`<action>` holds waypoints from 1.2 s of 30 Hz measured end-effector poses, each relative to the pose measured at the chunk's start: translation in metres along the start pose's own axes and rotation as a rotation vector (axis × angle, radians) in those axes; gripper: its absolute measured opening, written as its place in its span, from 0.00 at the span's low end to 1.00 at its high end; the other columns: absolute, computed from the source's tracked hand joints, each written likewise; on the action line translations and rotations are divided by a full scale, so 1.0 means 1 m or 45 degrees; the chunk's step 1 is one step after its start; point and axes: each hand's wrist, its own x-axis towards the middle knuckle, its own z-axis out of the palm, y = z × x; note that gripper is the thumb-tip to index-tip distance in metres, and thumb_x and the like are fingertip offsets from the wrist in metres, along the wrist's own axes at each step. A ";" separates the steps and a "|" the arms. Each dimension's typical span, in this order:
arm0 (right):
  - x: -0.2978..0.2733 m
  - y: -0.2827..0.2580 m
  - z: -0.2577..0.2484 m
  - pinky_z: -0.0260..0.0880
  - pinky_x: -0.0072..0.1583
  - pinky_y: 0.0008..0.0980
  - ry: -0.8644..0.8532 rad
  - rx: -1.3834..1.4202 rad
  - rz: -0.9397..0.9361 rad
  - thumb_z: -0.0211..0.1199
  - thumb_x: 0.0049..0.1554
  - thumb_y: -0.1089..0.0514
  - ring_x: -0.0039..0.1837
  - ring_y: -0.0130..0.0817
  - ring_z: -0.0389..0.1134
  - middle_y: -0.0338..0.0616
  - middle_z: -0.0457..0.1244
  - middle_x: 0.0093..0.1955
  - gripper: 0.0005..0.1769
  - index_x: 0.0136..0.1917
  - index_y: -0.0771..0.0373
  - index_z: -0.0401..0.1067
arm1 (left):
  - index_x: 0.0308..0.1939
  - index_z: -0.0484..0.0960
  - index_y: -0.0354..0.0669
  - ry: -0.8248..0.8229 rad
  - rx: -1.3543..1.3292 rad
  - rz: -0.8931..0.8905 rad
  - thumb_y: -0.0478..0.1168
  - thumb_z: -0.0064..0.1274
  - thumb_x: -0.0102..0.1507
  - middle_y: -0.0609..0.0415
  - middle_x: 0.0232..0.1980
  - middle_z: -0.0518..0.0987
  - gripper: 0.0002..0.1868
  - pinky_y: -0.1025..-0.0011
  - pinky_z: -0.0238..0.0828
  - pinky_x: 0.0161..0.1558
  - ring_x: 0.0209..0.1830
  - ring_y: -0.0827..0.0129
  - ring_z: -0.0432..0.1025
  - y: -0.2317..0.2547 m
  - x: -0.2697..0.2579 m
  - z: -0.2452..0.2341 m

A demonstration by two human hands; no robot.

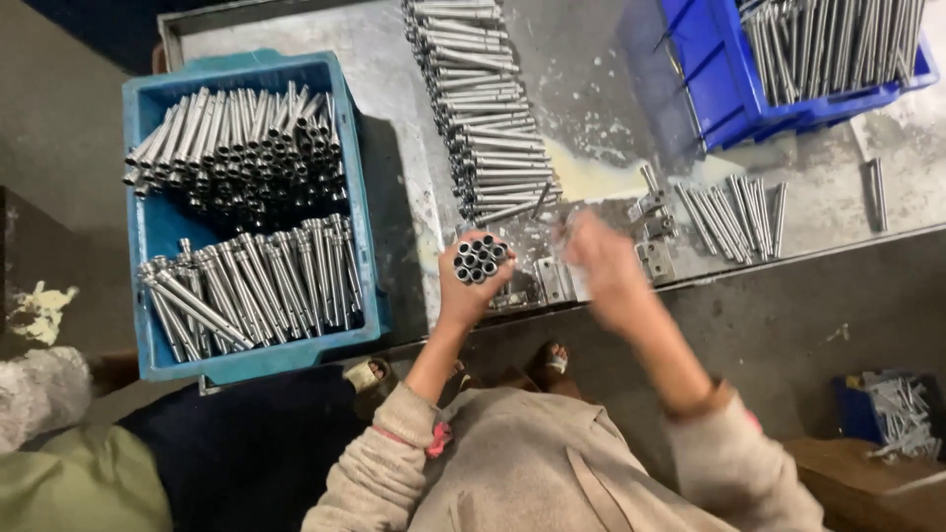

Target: The person repeatedly picks up metal rods and inserts them into a jig on the table, then removes them and places them into a blue bin. The process is repeated continuously with multiple rods.

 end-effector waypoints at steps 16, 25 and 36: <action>0.170 0.082 0.004 0.66 0.64 0.44 0.416 0.047 -0.413 0.57 0.65 0.63 0.61 0.51 0.68 0.47 0.65 0.54 0.13 0.60 0.56 0.77 | 0.37 0.85 0.43 0.194 0.225 0.082 0.34 0.69 0.51 0.50 0.33 0.86 0.12 0.71 0.77 0.39 0.34 0.71 0.79 0.012 -0.007 0.020; 0.010 0.008 0.052 0.71 0.48 0.52 0.241 0.060 0.133 0.58 0.61 0.63 0.45 0.63 0.70 0.59 0.68 0.40 0.05 0.52 0.61 0.69 | 0.38 0.84 0.42 0.082 0.200 0.129 0.33 0.68 0.51 0.49 0.34 0.84 0.12 0.66 0.75 0.44 0.37 0.66 0.79 0.005 -0.001 0.010; -0.064 -0.017 0.142 0.50 0.19 0.21 0.201 1.249 1.008 0.41 0.71 0.48 0.20 0.18 0.47 0.27 0.46 0.24 0.18 0.45 0.57 0.64 | 0.47 0.84 0.47 -0.005 0.154 0.096 0.36 0.72 0.51 0.53 0.35 0.84 0.21 0.69 0.76 0.46 0.38 0.70 0.79 0.011 -0.009 0.009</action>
